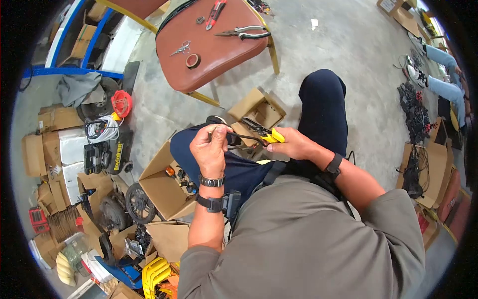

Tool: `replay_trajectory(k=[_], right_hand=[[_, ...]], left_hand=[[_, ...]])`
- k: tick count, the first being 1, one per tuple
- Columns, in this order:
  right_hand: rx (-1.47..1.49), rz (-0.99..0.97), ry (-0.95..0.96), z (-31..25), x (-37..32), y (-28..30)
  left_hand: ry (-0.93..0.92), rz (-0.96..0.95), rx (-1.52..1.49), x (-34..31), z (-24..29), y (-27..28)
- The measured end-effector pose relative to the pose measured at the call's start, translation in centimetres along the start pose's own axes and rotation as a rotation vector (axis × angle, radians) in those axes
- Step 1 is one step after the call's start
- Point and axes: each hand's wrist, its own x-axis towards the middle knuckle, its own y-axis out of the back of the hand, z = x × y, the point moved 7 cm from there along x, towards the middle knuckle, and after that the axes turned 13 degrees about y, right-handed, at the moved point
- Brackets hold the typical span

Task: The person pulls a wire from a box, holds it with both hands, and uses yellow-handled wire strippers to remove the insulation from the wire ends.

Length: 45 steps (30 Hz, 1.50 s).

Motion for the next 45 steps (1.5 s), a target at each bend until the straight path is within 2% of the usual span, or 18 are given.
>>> replay_trajectory(k=[2, 3, 6, 9, 13, 16, 20, 22, 24, 25, 28, 33, 37, 45], right_hand=[[0.008, 0.041, -0.003, -0.8, 0.0, 0.2], [-0.191, 0.026, 0.038, -1.1, 0.1, 0.6], [-0.288, 0.087, 0.126, -1.3, 0.0, 0.8], [-0.161, 0.126, 0.008, -1.5, -0.3, 1.3], [-0.169, 0.180, -0.006, -0.6, -0.1, 1.8], [-0.172, 0.165, -0.014, -0.7, 0.0, 1.7], [-0.127, 0.180, -0.062, -0.5, 0.0, 1.6], [-0.114, 0.170, -0.070, -0.3, 0.0, 1.6], [-0.091, 0.154, -0.038, -0.2, -0.1, 1.6], [-0.040, 0.171, -0.052, -0.2, -0.2, 1.6], [0.086, 0.198, -0.063, -0.2, -0.3, 1.6], [0.223, 0.173, -0.010, -0.5, -0.3, 1.0], [0.274, 0.148, -0.037, -0.3, -0.3, 0.6], [0.351, 0.089, -0.091, -0.7, -0.6, 0.5]], left_hand=[[-0.003, -0.007, 0.006, -0.2, 0.2, -0.3], [0.002, -0.011, 0.010, -0.2, 0.2, -0.3], [-0.008, -0.025, 0.023, -0.4, 0.6, -0.5], [-0.056, -0.072, 0.037, -0.9, 1.2, -0.5], [-0.082, -0.114, 0.140, -2.0, 2.2, -1.3], [-0.201, -0.222, 0.357, -3.8, 4.0, -3.6], [-0.349, -0.488, 0.506, -6.6, 4.6, -7.7], [-0.352, -0.441, 0.448, -5.5, 4.7, -6.9], [-0.160, -0.290, 0.235, -4.0, 3.7, -4.9], [-0.099, -0.281, 0.124, -3.5, 3.2, -4.1], [-0.040, -0.254, 0.015, -2.7, 1.7, -3.3], [0.024, -0.267, 0.124, -2.4, -1.0, -4.4], [0.121, -0.280, 0.125, -1.9, -2.2, -4.8], [0.107, -0.306, 0.100, -1.7, -2.9, -3.8]])
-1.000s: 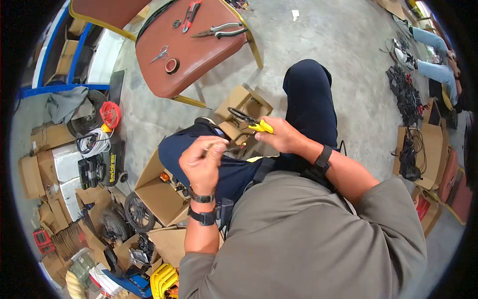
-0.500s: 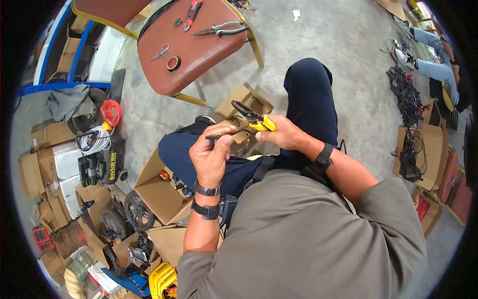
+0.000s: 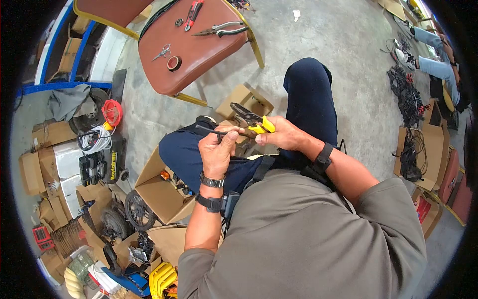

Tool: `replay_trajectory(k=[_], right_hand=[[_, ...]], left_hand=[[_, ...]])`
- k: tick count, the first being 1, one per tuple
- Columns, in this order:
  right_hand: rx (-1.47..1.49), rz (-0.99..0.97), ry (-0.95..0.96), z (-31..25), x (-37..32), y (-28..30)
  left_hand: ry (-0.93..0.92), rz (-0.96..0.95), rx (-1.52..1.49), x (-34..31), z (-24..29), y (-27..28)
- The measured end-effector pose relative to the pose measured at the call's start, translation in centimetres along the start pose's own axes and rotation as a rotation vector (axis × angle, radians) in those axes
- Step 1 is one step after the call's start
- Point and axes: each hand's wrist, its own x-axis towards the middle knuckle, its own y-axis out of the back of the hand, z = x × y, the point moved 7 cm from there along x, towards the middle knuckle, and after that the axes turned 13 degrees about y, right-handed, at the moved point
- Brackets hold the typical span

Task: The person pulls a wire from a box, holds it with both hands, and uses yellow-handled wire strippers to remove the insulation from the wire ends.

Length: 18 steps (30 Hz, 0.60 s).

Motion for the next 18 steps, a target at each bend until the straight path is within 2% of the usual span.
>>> replay_trajectory(k=[4, 6, 7, 8, 12, 15, 18], right_hand=[[-0.139, -0.014, 0.019, -0.3, -0.1, -0.1], [-0.198, -0.045, -0.015, -0.5, -0.2, -0.2], [-0.186, -0.057, 0.015, -0.4, -0.2, -0.2], [-0.173, -0.070, 0.045, -0.1, -0.2, -0.2], [0.006, -0.077, 0.064, 0.4, 0.3, 0.2], [0.021, -0.127, 0.017, 0.5, 0.2, -0.3], [0.172, -0.150, -0.070, 1.0, -0.1, -0.8]], left_hand=[[0.103, -0.020, -0.034, -0.3, -0.3, -0.2], [0.078, -0.095, 0.014, -0.7, -0.2, -1.2], [0.063, -0.132, 0.038, -0.9, 0.2, -1.8], [0.152, -0.123, 0.055, -1.1, 0.3, -1.8], [0.182, -0.013, -0.156, -0.3, -1.1, 0.7], [0.149, 0.026, -0.153, -0.1, -0.2, 0.8], [0.114, 0.069, -0.160, 0.2, 0.5, 1.1]])
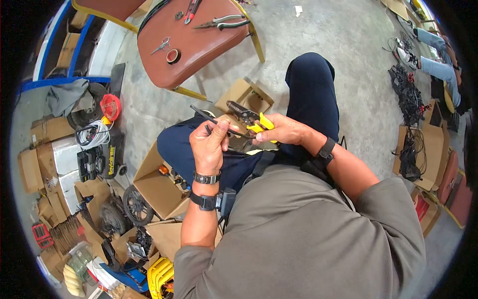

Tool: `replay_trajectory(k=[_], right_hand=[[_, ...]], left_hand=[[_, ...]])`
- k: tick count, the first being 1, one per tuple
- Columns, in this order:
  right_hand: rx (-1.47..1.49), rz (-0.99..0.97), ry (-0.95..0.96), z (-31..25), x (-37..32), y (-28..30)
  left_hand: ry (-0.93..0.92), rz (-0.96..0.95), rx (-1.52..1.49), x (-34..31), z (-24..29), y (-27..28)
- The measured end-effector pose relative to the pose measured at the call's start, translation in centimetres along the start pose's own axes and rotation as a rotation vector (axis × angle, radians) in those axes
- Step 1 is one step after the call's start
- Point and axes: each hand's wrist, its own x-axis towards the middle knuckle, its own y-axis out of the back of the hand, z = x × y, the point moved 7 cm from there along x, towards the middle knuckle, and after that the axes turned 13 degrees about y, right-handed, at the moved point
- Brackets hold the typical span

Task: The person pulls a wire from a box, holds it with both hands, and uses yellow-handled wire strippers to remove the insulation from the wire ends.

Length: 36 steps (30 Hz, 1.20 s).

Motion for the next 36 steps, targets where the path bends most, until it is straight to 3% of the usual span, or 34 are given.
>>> replay_trajectory(k=[12, 17, 21, 24, 32, 36], right_hand=[[-0.105, 0.047, 0.048, -0.5, 0.2, 0.1], [-0.317, 0.084, 0.097, -1.0, 0.7, 0.7], [-0.494, 0.109, 0.127, -0.9, 0.9, 0.9], [-0.166, 0.093, 0.031, -1.1, 0.4, 0.4], [-0.011, 0.023, 0.030, 0.7, 0.5, 0.4], [-0.039, 0.028, -0.014, 0.4, 0.4, 0.3]], left_hand=[[-0.125, 0.071, 0.060, -1.2, 1.4, -0.6], [-0.186, 0.137, 0.301, -2.3, 1.9, -1.8], [-0.304, 0.034, 0.380, -3.1, 3.2, -4.8], [-0.197, 0.111, 0.223, -1.9, 2.9, -2.7], [-0.205, 0.121, -0.079, -1.1, 4.1, 0.6], [-0.134, -0.038, 0.240, -1.1, 2.7, -0.7]])
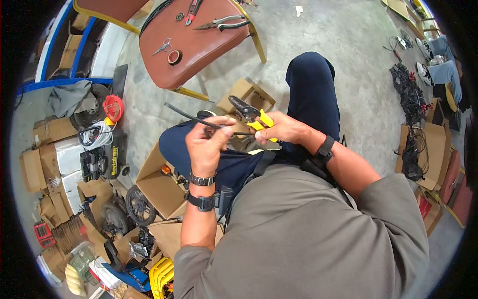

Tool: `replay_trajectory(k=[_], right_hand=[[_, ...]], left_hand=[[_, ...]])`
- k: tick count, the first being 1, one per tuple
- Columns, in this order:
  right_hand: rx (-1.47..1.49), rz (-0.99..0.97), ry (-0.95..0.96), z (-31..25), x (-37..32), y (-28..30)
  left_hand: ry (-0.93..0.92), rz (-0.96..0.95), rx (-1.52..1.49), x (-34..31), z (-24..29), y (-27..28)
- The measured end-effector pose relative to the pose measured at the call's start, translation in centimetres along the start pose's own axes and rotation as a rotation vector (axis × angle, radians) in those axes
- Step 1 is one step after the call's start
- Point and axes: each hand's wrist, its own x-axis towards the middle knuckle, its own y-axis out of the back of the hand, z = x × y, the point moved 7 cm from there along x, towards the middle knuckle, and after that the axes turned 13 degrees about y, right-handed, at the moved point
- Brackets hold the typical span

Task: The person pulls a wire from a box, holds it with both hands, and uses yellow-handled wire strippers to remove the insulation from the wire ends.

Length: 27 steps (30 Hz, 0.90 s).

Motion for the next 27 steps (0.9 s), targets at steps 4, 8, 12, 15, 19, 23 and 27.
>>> replay_trajectory(k=[4, 8, 12, 15, 19, 23, 27], right_hand=[[0.055, 0.006, -0.011, -0.1, -0.2, -0.1], [0.054, -0.004, -0.030, 0.0, -0.2, -0.2], [0.091, -0.012, -0.029, 0.5, 0.0, -0.2], [0.089, -0.017, -0.047, 0.6, -0.1, -0.3], [0.061, 0.023, 0.016, 0.2, 0.2, -0.1], [-0.043, 0.130, 0.087, -1.3, 0.0, 0.4], [-0.153, 0.158, 0.129, -1.1, -0.1, 0.8]], left_hand=[[0.077, -0.135, -0.109, -0.5, -1.7, -1.2], [0.029, -0.137, -0.112, -0.5, -2.3, -1.2], [0.023, -0.149, -0.108, -0.6, -2.0, -1.2], [-0.022, -0.120, -0.072, -0.6, -1.8, -1.3], [-0.083, -0.031, -0.077, -0.6, -1.8, -1.2], [-0.081, 0.076, -0.082, -0.3, -1.8, -1.0], [-0.054, 0.148, -0.115, 0.9, -3.4, -0.4]])
